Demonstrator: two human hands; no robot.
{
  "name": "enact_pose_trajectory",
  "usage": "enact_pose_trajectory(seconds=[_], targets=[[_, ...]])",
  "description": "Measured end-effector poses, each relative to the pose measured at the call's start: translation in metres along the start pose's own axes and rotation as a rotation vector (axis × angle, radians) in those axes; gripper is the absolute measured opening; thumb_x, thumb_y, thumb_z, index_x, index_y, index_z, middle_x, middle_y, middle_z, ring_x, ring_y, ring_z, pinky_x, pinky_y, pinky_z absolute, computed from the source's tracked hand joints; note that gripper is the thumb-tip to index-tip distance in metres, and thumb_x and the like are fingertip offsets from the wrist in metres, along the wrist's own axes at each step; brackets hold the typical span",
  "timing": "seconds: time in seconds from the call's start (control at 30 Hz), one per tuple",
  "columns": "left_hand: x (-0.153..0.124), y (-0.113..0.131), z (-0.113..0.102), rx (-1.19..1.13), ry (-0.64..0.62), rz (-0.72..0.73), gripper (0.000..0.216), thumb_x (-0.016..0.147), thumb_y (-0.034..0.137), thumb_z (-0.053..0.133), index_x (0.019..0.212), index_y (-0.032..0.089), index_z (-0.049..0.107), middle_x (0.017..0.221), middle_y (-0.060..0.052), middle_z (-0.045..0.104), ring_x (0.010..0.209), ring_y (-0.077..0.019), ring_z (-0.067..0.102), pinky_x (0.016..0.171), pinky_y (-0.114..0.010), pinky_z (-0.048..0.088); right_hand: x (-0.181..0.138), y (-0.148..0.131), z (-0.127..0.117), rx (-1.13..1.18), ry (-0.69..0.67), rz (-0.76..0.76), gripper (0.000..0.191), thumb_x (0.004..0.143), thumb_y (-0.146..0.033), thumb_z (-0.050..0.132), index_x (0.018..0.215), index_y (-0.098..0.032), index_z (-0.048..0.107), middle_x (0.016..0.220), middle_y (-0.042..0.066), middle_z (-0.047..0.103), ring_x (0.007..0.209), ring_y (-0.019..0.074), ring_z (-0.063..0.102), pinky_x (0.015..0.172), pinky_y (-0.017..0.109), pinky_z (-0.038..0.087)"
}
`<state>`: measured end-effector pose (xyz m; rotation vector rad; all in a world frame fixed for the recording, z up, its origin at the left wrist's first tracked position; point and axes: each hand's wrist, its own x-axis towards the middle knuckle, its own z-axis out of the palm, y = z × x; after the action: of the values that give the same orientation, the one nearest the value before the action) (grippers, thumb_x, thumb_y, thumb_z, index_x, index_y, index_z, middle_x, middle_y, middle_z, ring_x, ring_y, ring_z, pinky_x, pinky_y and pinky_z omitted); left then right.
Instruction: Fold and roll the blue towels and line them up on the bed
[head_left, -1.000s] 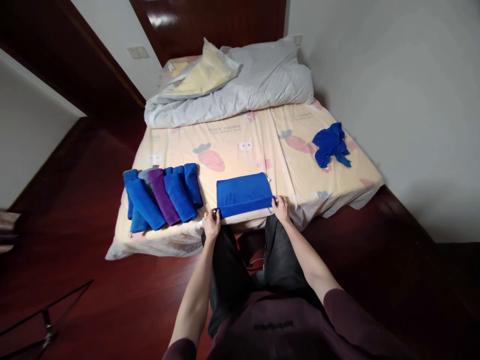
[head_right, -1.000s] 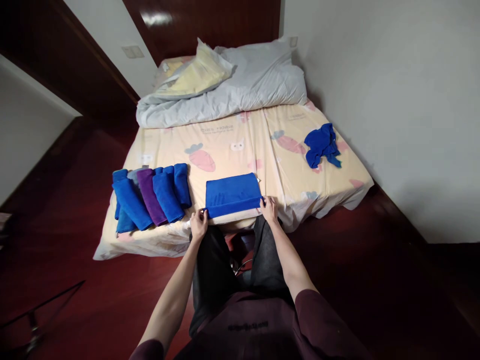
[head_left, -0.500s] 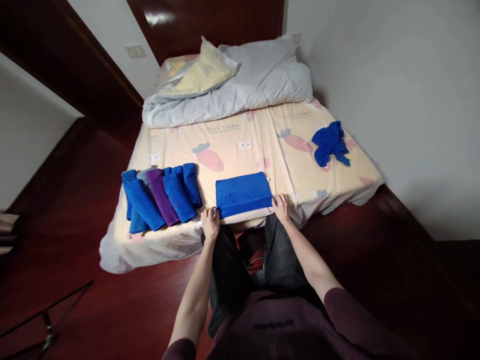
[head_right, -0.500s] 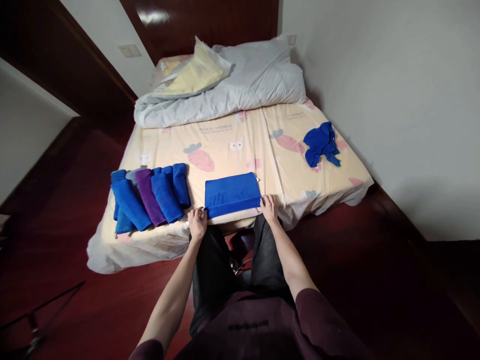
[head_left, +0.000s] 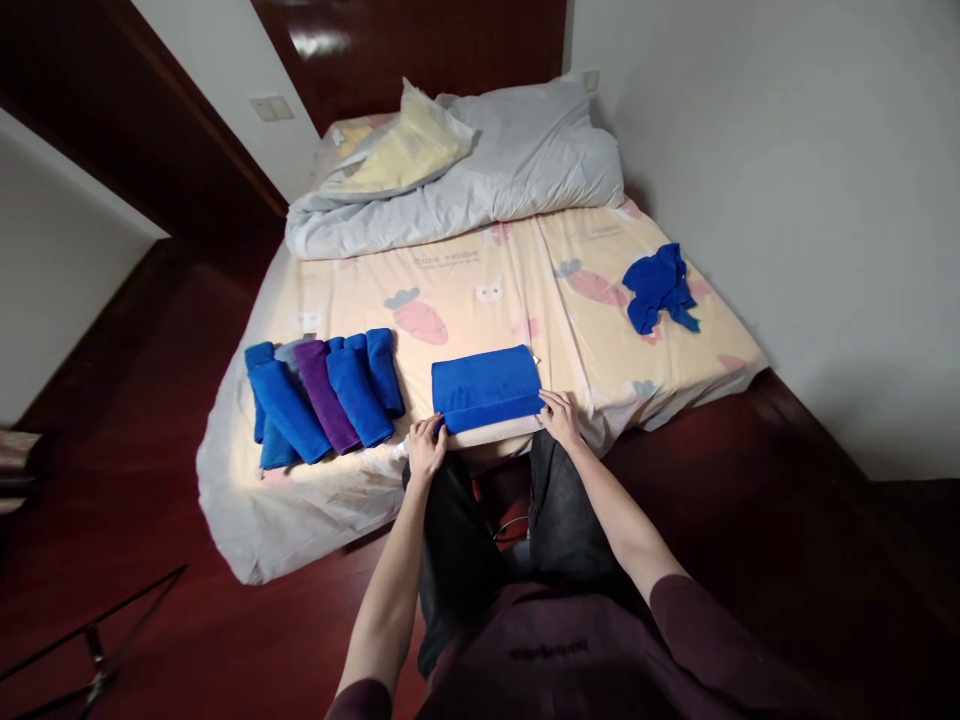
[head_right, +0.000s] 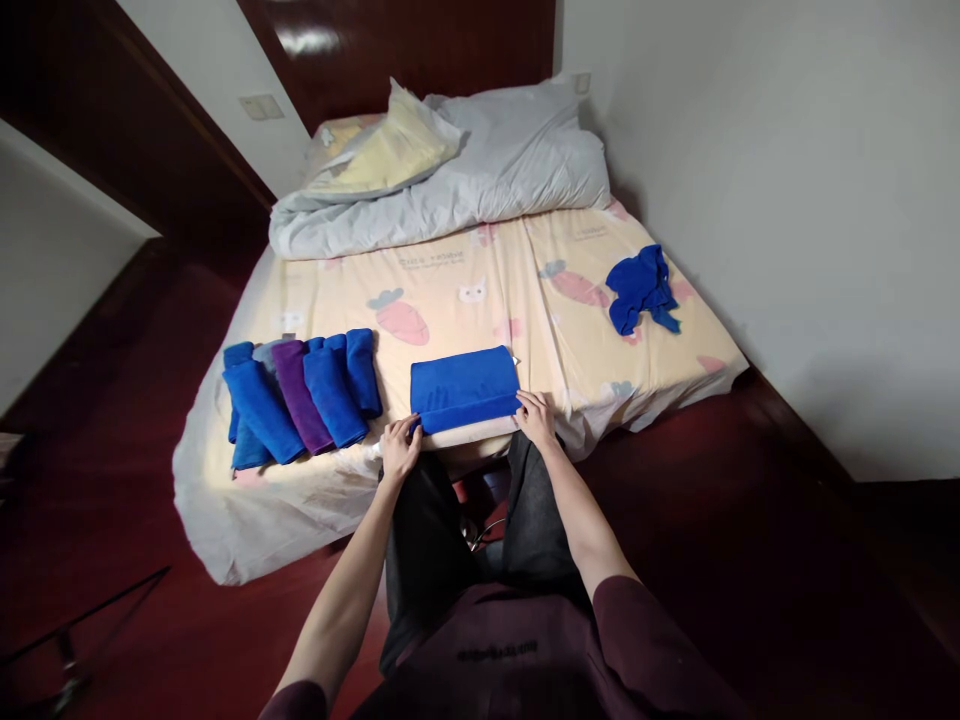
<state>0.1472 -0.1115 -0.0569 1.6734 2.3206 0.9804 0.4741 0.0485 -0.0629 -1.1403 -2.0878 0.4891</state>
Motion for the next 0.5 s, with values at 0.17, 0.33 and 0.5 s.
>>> enact_pose_trajectory(seconds=[0.17, 0.33, 0.5], targets=[[-0.0019, -0.0027, 0.0014, 0.014, -0.033, 0.009, 0.045, 0.087, 0.032, 0.065, 0.131, 0.024, 0.067, 0.137, -0.011, 0.068, 0.126, -0.0377, 0.055, 0.105, -0.054, 0.045, -0.0009, -0.0017, -0.0046, -0.031, -0.036, -0.015, 0.052, 0.076, -0.008, 0.059, 0.124, -0.020, 0.077, 0.135, 0.005, 0.073, 0.122, 0.0279, 0.065, 0.111, 0.046, 0.051], [-0.0026, -0.0047, 0.0029, 0.006, -0.036, 0.036, 0.052, 0.080, 0.022, 0.064, 0.132, 0.023, 0.065, 0.139, -0.011, 0.066, 0.127, -0.0381, 0.054, 0.107, -0.054, 0.043, -0.0012, -0.0031, -0.0048, -0.053, -0.025, -0.025, 0.051, 0.078, -0.010, 0.060, 0.127, -0.018, 0.075, 0.135, 0.007, 0.073, 0.122, 0.0286, 0.064, 0.111, 0.046, 0.050], [-0.0012, -0.0033, 0.0007, -0.035, -0.037, 0.016, 0.045, 0.087, 0.022, 0.057, 0.131, 0.023, 0.065, 0.139, -0.010, 0.067, 0.127, -0.0363, 0.054, 0.108, -0.054, 0.043, -0.0001, -0.0006, -0.0016, -0.017, -0.019, -0.012, 0.047, 0.086, -0.013, 0.056, 0.129, -0.020, 0.074, 0.135, 0.005, 0.073, 0.125, 0.0260, 0.065, 0.113, 0.044, 0.050]])
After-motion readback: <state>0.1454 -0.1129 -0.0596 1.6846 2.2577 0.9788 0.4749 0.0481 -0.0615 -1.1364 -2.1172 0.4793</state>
